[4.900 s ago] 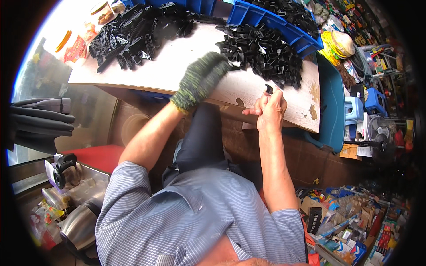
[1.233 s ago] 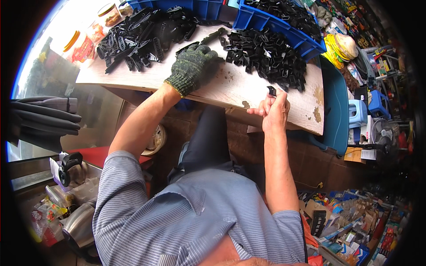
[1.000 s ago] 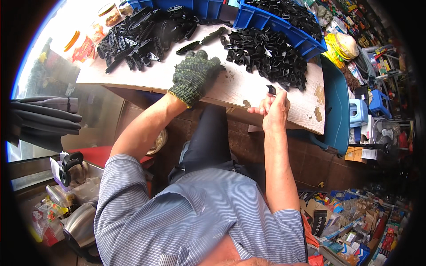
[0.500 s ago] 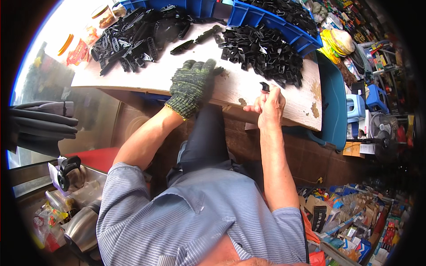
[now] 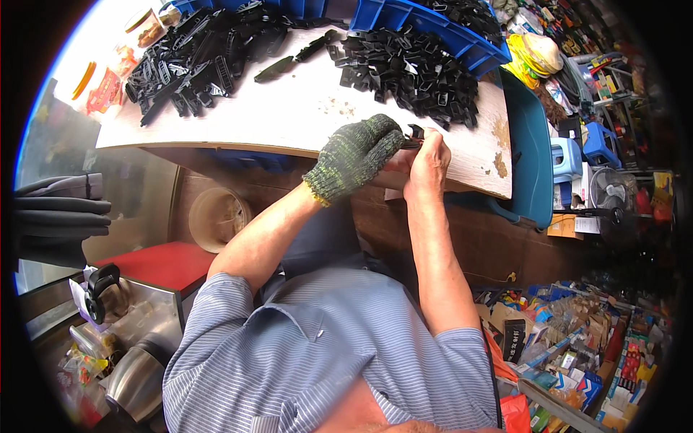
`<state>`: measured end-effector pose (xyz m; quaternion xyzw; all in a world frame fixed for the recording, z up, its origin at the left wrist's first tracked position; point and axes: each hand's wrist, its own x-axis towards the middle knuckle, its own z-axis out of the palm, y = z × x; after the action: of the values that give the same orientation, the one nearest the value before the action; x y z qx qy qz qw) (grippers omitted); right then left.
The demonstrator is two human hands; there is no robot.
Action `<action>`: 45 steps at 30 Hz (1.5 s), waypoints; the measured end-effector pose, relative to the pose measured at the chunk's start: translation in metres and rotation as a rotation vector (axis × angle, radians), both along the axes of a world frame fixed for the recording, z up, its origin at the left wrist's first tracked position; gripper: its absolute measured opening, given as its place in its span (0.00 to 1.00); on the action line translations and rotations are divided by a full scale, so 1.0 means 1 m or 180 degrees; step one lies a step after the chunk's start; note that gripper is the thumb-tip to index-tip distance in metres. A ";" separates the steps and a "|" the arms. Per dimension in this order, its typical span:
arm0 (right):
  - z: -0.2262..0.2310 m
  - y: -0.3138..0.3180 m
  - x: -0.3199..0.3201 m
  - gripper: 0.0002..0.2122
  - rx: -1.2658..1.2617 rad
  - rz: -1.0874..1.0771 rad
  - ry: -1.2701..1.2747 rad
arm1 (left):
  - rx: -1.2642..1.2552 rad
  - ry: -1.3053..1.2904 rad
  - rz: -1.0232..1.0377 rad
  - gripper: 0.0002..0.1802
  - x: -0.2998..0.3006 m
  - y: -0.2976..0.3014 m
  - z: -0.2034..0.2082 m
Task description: The person assembles plastic components by hand, repeatedly picking up plastic pieces from piles on the table, pressing them together, and placing the assembled pieces aside.
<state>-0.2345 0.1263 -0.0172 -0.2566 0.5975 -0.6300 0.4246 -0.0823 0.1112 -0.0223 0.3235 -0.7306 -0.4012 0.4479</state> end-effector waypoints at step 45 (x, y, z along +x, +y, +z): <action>0.023 -0.026 -0.139 0.15 0.0268 -0.1407 -0.0207 | -0.0926 -0.2425 0.1580 0.09 0.025 -0.075 0.009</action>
<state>-0.3740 0.1007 0.0058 -0.0810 0.6509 -0.6901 0.3057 -0.0575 0.0365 -0.0129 0.5462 -0.7920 -0.0284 0.2711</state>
